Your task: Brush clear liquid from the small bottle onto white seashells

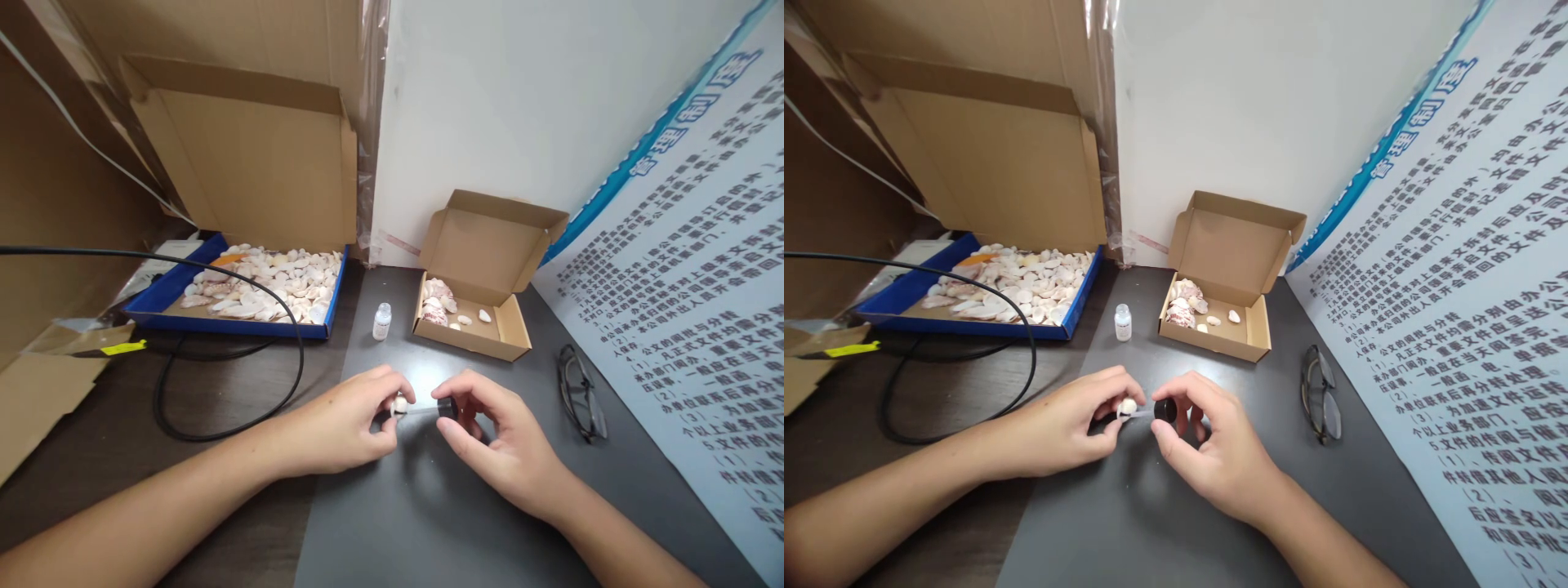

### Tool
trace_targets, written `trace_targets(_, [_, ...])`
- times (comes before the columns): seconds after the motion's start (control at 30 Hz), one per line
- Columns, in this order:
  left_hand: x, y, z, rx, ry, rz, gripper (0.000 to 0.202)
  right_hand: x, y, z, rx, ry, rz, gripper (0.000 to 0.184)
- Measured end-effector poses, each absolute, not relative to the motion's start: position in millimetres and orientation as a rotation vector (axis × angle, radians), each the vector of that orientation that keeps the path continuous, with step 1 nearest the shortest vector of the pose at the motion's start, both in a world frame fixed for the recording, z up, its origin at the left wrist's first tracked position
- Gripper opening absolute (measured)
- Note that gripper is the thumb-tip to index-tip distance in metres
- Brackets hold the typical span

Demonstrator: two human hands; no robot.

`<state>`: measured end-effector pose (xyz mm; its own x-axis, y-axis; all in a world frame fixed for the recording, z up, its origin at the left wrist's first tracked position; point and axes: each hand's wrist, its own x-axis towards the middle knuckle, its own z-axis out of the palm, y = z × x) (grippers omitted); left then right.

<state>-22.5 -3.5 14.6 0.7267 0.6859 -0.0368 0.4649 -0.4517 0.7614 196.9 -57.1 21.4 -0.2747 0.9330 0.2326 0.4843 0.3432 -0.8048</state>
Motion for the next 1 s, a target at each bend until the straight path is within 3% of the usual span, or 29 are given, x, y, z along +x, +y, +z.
trace_targets(1.0, [-22.5, -3.9, 11.9, 2.181, 0.859, 0.36, 0.028, 197.8, -54.6, 22.5, -1.305, -1.838, 0.79, 0.013])
